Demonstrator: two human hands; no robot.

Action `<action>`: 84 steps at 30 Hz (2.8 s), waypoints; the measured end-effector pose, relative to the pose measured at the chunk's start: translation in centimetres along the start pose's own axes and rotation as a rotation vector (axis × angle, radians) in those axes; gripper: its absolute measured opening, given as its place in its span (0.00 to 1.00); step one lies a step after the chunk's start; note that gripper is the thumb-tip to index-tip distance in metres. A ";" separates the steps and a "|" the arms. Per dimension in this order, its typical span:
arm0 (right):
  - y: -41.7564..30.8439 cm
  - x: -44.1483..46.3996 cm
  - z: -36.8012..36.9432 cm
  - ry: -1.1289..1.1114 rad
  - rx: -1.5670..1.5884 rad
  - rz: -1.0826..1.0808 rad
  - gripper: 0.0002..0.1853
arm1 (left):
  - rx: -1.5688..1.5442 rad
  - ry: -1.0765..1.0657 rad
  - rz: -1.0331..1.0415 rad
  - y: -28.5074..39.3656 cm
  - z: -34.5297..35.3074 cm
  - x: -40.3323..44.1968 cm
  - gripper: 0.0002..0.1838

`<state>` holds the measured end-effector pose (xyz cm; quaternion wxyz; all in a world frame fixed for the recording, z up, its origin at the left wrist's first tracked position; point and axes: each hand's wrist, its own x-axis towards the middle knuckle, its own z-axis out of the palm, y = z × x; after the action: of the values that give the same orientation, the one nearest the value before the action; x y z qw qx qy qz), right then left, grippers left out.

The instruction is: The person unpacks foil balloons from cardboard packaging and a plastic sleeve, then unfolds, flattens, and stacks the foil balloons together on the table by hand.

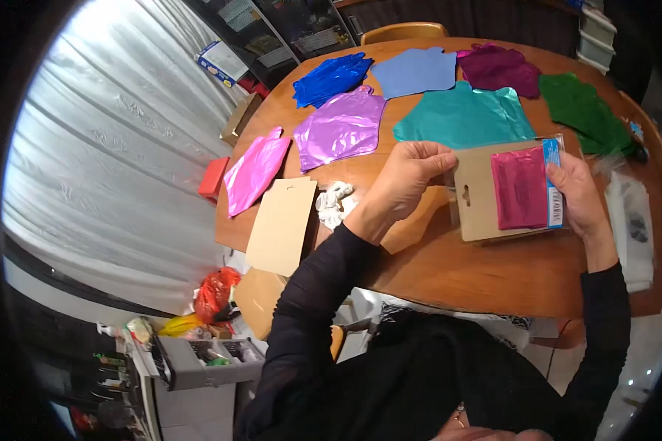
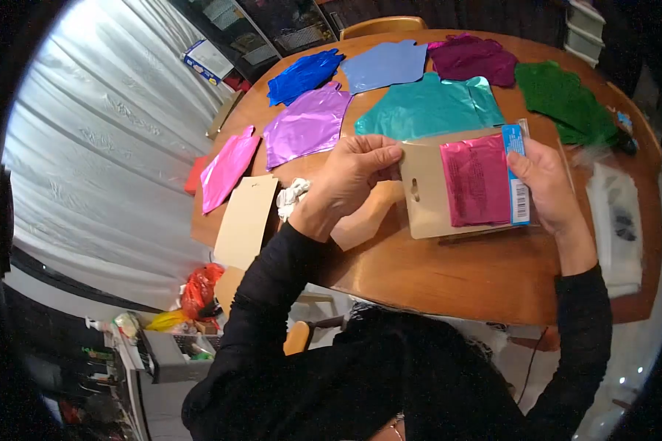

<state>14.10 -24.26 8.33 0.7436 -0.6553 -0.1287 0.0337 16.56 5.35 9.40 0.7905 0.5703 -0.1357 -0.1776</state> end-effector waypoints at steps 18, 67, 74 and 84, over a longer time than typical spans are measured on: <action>2.4 0.4 -1.3 0.012 0.032 0.145 0.09 | -0.047 0.014 -0.250 -1.4 -0.2 -0.4 0.05; 3.3 0.1 -0.8 0.030 0.257 0.092 0.14 | -0.225 -0.226 -0.145 -2.6 0.0 -1.5 0.06; 2.2 0.4 -0.7 0.123 0.251 0.000 0.12 | -0.253 -0.071 -0.047 -1.1 0.5 -1.1 0.09; -1.4 -3.0 5.0 0.370 0.255 -0.206 0.09 | -0.546 0.194 0.141 -3.2 8.7 -5.9 0.18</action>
<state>9.86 -20.27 9.78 0.8308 -0.5345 -0.0512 -0.1469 7.21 -0.39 8.95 0.9342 0.3402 -0.0461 -0.0970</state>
